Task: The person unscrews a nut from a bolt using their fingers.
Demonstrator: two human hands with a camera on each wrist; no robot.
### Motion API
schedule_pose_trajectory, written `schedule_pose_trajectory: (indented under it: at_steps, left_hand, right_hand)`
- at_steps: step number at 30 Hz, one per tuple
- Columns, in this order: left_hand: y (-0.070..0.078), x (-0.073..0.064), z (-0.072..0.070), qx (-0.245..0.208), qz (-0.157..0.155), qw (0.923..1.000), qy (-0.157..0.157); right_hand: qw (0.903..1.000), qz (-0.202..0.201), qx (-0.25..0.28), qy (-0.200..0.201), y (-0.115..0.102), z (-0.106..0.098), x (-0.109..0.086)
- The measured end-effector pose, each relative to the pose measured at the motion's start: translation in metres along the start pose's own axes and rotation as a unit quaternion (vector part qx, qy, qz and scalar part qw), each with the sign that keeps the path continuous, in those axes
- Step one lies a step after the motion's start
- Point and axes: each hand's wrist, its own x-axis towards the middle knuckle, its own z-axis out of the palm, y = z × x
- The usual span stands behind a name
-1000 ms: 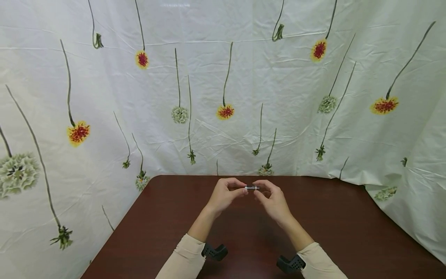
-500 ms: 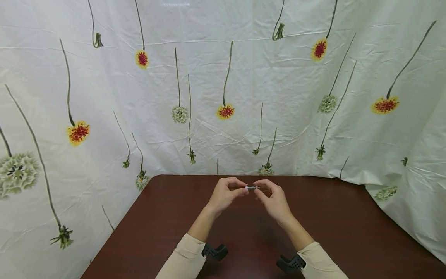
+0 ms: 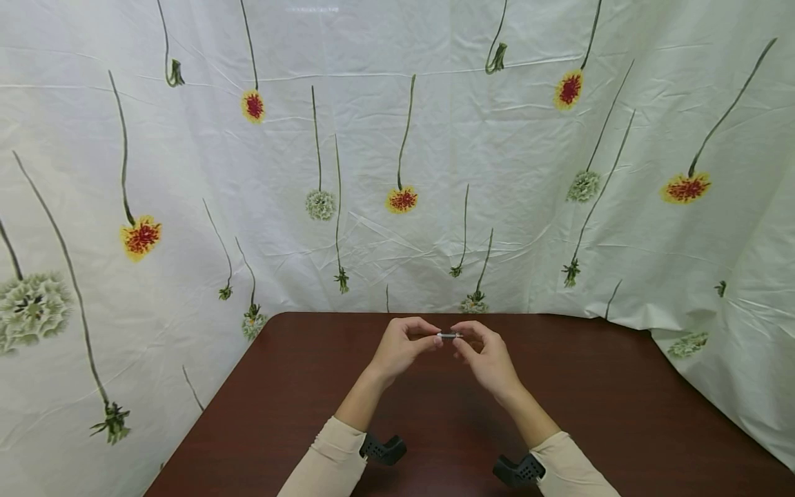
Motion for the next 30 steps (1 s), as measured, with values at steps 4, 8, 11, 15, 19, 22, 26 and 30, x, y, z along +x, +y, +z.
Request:
schedule_pose_trajectory:
  at_steps: [4,8,11,15,19,22,26,30]
  left_hand:
    - [0.0,0.0,0.0,0.003,-0.005,1.0,0.004]
    - [0.0,0.0,0.0,0.008,-0.001,1.0,0.002]
    - [0.012,-0.004,0.002,0.009,0.0,1.0,0.001]
    - [0.027,-0.009,0.005,0.005,-0.002,1.0,0.002]
    - [0.027,-0.009,0.005,0.002,-0.008,1.0,0.004]
    - [0.027,-0.009,0.005,-0.001,-0.009,1.0,0.002]
    - [0.028,-0.009,0.005,0.004,-0.004,1.0,0.001]
    - [0.029,-0.009,0.005,0.006,-0.002,1.0,0.0]
  right_hand:
    - [0.9999,0.008,0.009,-0.01,-0.002,0.0,-0.001]
    - [0.9998,0.021,0.002,0.003,-0.002,0.001,-0.001]
    - [0.9998,0.016,-0.001,0.009,-0.001,0.001,0.001]
    - [1.0,-0.002,0.001,-0.002,0.0,0.0,0.0]
    - [0.9998,-0.009,0.005,-0.014,0.0,0.0,0.0]
    - [0.9999,0.007,0.005,-0.005,0.0,0.001,0.0]
    - [0.9992,0.034,0.008,0.021,-0.001,0.001,0.0]
    - [0.999,0.035,0.01,0.026,-0.001,0.001,0.0]
